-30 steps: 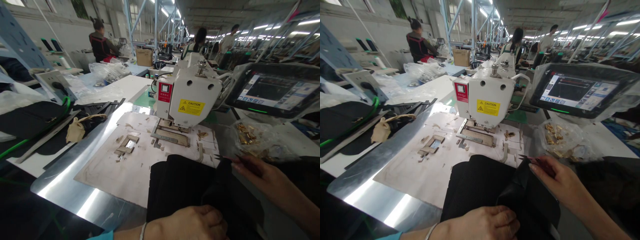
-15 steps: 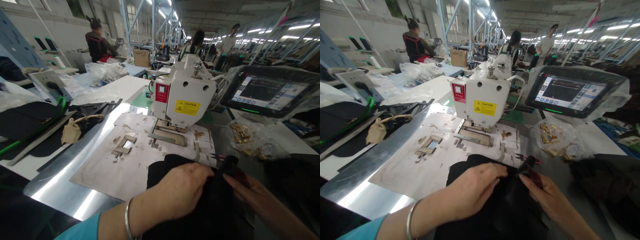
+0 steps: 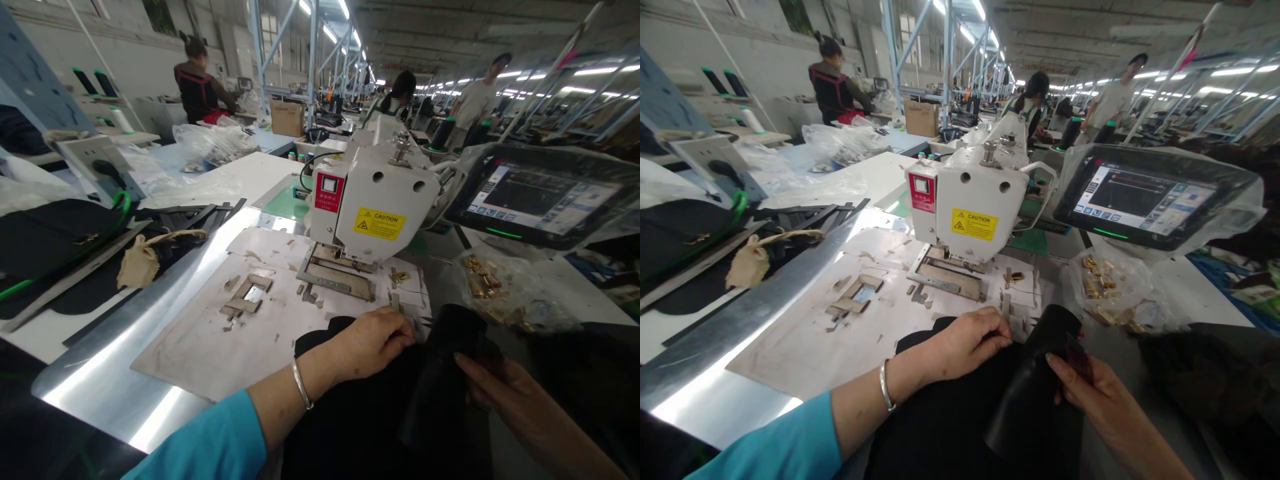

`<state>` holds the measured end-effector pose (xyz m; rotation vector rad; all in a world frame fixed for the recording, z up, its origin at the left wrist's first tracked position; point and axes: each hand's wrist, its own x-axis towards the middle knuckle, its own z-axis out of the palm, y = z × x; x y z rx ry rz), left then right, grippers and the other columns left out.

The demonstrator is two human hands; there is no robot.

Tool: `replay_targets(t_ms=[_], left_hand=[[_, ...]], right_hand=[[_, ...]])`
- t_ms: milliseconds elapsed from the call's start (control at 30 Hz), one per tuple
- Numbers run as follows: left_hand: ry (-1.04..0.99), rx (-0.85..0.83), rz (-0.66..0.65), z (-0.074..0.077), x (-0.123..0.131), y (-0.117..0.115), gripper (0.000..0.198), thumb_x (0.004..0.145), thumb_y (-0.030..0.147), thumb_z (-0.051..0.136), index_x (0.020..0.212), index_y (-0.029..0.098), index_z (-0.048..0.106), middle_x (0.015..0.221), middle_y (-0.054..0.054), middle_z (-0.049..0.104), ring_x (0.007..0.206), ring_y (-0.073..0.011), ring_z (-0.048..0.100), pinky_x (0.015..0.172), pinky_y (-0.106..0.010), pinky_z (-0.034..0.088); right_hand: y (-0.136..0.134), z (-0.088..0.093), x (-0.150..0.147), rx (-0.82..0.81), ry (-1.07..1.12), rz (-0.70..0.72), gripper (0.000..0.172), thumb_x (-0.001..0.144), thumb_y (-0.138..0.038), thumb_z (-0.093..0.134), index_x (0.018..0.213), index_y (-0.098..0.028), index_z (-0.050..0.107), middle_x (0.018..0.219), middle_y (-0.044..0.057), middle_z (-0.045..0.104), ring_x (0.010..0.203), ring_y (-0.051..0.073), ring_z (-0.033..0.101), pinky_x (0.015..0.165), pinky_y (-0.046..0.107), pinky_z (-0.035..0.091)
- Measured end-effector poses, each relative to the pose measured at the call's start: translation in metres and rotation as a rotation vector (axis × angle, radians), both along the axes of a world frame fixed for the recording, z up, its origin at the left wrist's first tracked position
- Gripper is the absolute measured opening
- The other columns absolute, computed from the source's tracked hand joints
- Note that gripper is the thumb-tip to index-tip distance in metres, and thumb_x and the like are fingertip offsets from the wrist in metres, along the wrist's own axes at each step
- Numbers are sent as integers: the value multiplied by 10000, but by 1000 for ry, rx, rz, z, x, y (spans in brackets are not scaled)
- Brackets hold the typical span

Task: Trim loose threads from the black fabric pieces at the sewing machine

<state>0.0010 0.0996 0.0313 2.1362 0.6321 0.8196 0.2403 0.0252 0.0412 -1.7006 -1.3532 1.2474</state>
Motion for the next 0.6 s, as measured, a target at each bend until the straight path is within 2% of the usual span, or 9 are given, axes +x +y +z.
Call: replay_targets(t_ms=[200,433,500,600], left_hand=[[-85,-48,15,-2,1,-2,55,916,137,546,888,140,594,861,-18,578,816,-125,562,816,-235,483],[-104,-72,10,-3,1,-1,60,926,157,541,898,144,592,873,-21,579,834,-129,562,829,-254,492],[-101,-79,14,-2,0,-1,61,925,157,542,896,145,594,878,-24,583,836,-131,561,823,-255,491],[-104,-92,30,-2,-1,-1,63,920,153,545,885,143,597,871,-27,592,828,-133,563,812,-255,483]], right_hand=[[3,-5,4,-43,68,-51,441,749,-636,693,833,-204,732,795,74,719,736,239,674,712,371,584],[2,-10,5,-41,120,-68,369,779,-578,700,907,-233,731,860,61,725,813,240,684,744,365,580],[4,-7,2,-20,66,-55,384,793,-597,671,881,-226,720,801,56,714,770,240,684,708,365,586],[8,2,-1,73,-187,88,500,869,-644,525,657,-205,637,567,40,622,586,211,640,602,326,571]])
